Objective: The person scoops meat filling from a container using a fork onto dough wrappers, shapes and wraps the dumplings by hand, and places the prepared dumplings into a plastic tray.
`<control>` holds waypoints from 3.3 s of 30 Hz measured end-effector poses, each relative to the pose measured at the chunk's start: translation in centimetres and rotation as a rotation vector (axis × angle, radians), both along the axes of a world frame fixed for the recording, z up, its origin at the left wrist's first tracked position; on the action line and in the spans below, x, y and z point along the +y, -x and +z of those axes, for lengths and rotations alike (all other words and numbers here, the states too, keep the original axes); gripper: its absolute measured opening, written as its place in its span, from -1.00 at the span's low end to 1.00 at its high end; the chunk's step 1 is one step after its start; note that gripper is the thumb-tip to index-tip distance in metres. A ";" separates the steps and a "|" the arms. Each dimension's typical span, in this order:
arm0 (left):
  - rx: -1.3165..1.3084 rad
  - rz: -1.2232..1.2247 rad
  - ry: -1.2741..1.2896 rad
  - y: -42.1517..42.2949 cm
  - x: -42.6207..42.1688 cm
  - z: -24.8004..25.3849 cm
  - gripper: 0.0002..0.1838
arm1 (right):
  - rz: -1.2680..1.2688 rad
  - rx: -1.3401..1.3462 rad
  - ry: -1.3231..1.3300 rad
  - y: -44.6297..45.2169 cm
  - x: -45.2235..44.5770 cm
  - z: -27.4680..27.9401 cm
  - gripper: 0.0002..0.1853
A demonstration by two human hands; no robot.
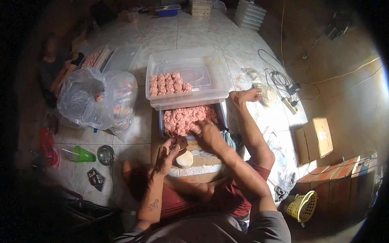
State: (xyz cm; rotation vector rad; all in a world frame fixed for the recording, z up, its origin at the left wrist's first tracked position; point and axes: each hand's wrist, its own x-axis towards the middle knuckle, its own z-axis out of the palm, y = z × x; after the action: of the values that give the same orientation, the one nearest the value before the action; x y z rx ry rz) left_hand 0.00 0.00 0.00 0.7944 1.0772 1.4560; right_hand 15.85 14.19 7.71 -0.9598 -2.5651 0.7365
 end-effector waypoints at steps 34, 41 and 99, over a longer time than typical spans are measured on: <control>-0.323 0.825 0.079 9.6 0.9 -7.0 -0.82 | 0.159 -0.443 0.208 16.0 24.2 1.8 -0.58; -0.269 0.799 0.139 9.7 0.9 -7.1 -0.83 | 0.080 -0.258 0.279 16.0 22.7 3.0 -0.77; 0.833 0.042 0.133 -1.2 -1.6 -12.2 -0.63 | 0.065 -0.091 -0.349 -0.7 10.8 -10.7 -0.90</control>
State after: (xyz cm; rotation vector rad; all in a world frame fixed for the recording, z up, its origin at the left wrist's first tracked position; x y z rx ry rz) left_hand 1.24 -1.56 -12.25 1.3356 1.7915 1.0663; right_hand 16.57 24.99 -3.02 -0.8154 -2.6900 0.2483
